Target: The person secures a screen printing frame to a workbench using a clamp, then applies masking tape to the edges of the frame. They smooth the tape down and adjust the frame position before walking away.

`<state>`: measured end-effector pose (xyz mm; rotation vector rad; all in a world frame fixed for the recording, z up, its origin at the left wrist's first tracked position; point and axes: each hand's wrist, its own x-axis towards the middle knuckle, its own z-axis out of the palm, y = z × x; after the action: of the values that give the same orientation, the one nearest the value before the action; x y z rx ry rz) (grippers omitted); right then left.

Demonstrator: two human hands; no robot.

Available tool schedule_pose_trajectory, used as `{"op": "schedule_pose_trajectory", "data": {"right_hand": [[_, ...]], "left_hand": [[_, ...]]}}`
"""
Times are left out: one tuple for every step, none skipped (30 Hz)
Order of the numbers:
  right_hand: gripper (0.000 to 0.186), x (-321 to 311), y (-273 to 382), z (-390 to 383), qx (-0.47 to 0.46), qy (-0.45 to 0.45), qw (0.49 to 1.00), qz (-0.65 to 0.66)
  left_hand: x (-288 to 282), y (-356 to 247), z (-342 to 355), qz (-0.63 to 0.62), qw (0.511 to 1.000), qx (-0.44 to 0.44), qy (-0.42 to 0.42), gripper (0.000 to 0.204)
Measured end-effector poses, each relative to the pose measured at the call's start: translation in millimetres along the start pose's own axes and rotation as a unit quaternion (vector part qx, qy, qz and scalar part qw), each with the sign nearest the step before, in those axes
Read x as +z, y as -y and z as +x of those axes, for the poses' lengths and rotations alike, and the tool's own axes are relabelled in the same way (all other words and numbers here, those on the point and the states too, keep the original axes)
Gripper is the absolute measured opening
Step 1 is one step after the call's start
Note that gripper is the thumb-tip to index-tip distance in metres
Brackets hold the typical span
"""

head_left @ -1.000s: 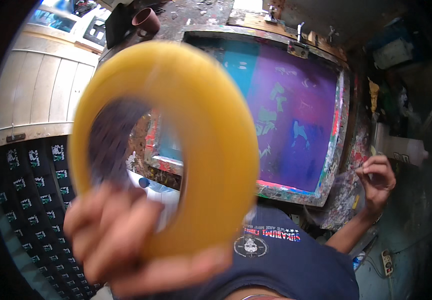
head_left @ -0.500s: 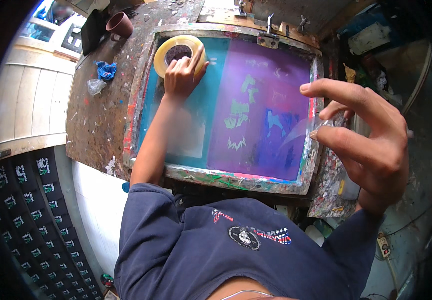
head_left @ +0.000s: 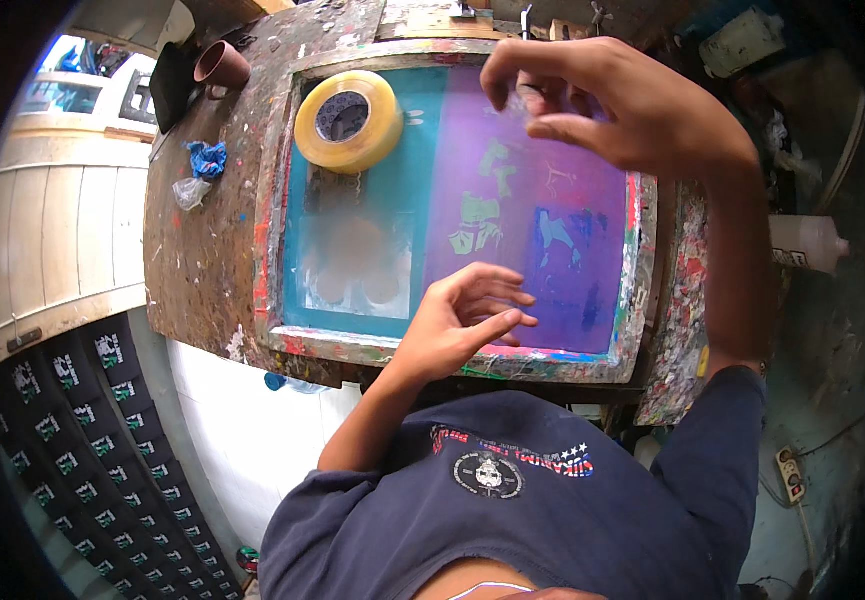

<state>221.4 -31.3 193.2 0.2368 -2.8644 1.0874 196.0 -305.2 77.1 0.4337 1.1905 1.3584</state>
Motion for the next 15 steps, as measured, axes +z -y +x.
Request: {"op": "schedule_pose_trajectory", "data": {"right_hand": [[0.032, 3, -14, 6, 0.014, 0.015, 1.000, 0.002], [0.033, 7, -27, 10, 0.057, 0.038, 0.998, -0.010], [0.034, 12, -39, 12, 0.027, 0.040, 0.999, 0.019], [0.034, 17, -49, 14, 0.026, 0.051, 0.998, 0.033], [0.035, 22, -60, 16, 0.016, 0.062, 0.997, 0.046], [0.039, 29, -69, 19, 0.049, 0.071, 0.995, 0.050], [0.040, 32, -78, 20, 0.049, 0.083, 0.992, 0.085], [0.042, 34, -88, 20, 0.060, 0.101, 0.987, 0.108], [0.044, 36, -96, 21, 0.044, 0.115, 0.982, 0.140], [0.047, 41, -105, 23, 0.040, 0.120, 0.981, 0.147], [0.048, 46, -112, 24, 0.051, 0.123, 0.981, 0.143], [0.048, 50, -119, 26, 0.043, 0.122, 0.981, 0.145], [0.048, 54, -124, 28, 0.042, 0.121, 0.982, 0.138], [0.046, 57, -127, 28, 0.053, 0.126, 0.980, 0.145], [0.044, 59, -129, 29, 0.072, 0.131, 0.978, 0.143]], "left_hand": [[-3, 6, -4, -0.018, 0.999, 0.019, -0.027, 0.031], [-5, 13, -9, -0.030, 0.998, 0.021, -0.060, 0.026], [-7, 19, -13, -0.033, 0.994, -0.010, -0.101, 0.021], [-10, 24, -17, -0.041, 0.992, -0.005, -0.117, 0.011], [-12, 29, -20, -0.017, 0.992, 0.004, -0.125, 0.012], [-13, 32, -23, 0.005, 0.990, 0.002, -0.139, 0.012], [-15, 36, -25, 0.024, 0.988, 0.010, -0.151, 0.012], [-16, 38, -26, 0.048, 0.986, 0.015, -0.157, 0.014], [-18, 39, -27, 0.116, 0.977, -0.003, -0.181, 0.014], [-19, 40, -27, 0.179, 0.965, -0.006, -0.192, 0.015], [-20, 39, -27, 0.245, 0.948, -0.010, -0.201, 0.016], [-19, 38, -27, 0.228, 0.954, -0.032, -0.194, 0.016], [-17, 35, -27, 0.213, 0.958, -0.053, -0.186, 0.016], [-13, 31, -28, 0.202, 0.959, -0.075, -0.183, 0.016], [-9, 27, -29, 0.221, 0.956, -0.055, -0.185, 0.016]]}}
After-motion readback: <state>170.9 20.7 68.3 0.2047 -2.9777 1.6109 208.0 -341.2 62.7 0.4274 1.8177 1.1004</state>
